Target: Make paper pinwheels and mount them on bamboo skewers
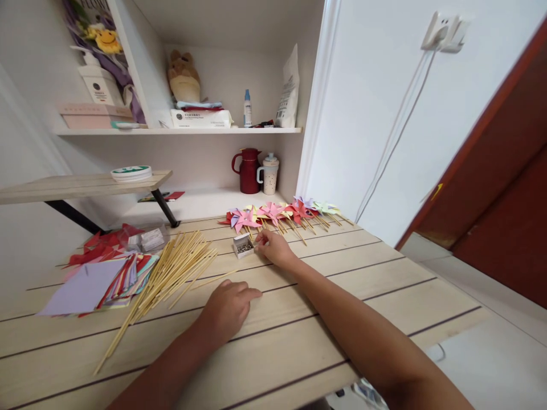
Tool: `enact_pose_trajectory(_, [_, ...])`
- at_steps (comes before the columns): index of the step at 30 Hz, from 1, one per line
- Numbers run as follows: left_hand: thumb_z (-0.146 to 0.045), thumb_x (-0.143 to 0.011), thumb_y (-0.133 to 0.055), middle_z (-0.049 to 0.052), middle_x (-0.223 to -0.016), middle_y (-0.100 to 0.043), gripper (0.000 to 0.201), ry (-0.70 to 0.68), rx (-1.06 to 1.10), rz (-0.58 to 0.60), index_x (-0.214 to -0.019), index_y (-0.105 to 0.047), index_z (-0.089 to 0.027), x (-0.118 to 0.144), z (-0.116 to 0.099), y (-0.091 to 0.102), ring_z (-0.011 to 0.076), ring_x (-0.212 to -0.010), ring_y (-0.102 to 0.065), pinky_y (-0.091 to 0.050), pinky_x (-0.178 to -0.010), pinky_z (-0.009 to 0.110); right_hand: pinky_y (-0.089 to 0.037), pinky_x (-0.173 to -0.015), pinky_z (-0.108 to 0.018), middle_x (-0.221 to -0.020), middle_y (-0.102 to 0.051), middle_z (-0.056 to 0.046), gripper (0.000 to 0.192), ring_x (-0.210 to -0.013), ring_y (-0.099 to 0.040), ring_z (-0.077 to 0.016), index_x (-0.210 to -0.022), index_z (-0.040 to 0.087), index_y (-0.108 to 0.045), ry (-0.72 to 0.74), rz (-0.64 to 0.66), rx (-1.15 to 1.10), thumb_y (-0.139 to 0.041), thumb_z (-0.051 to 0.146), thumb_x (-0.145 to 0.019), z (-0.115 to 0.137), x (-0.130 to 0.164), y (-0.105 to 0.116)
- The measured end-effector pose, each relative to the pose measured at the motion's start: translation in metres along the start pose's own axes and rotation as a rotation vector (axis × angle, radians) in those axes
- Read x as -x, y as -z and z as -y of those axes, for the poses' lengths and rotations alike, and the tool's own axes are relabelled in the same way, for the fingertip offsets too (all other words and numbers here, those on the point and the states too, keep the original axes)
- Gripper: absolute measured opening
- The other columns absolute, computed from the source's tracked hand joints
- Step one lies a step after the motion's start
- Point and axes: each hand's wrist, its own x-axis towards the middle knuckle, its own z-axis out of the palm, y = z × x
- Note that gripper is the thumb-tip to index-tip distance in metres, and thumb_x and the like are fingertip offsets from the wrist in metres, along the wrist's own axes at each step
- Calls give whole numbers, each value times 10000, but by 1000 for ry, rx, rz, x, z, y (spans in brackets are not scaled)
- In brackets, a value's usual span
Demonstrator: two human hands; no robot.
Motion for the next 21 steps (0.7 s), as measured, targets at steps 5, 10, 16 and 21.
enact_pose_trajectory(5, [-60, -885, -455, 55, -935, -709, 396, 4, -5, -18, -1124, -712, -244, 2, -2, 1, 214, -905, -651, -423, -849, 368, -427, -721, -235, -872, -688, 12, 254, -788, -605, -145, -898, 207, -626, 74, -11, 66, -802, 230, -715, 3, 10, -8])
enact_pose_trajectory(10, [-75, -892, -457, 61, -940, -708, 386, 14, -20, -27, -1127, -712, -245, 5, -2, 0, 221, -916, -652, -428, -864, 381, -413, -684, -237, -820, -689, 15, 232, -720, -597, -137, -862, 205, -610, 90, -9, 100, -796, 216, -725, 4, 14, -13])
enact_pose_trajectory(16, [-110, -915, -457, 59, -925, -702, 364, 0, -65, -29, -1140, -707, -248, 11, -7, 6, 214, -883, -644, -423, -877, 381, -440, -701, -258, -870, -686, -3, 317, -746, -620, -157, -1010, 209, -575, 103, -46, 76, -755, 209, -750, 1, 22, -14])
enact_pose_trajectory(21, [-130, -934, -455, 64, -919, -704, 304, -17, -121, -43, -1075, -710, -217, 14, -4, 13, 214, -846, -643, -420, -872, 384, -462, -638, -271, -789, -641, 20, 276, -608, -598, -145, -1081, 208, -543, 73, -123, -131, -635, 275, -830, 6, 32, -17])
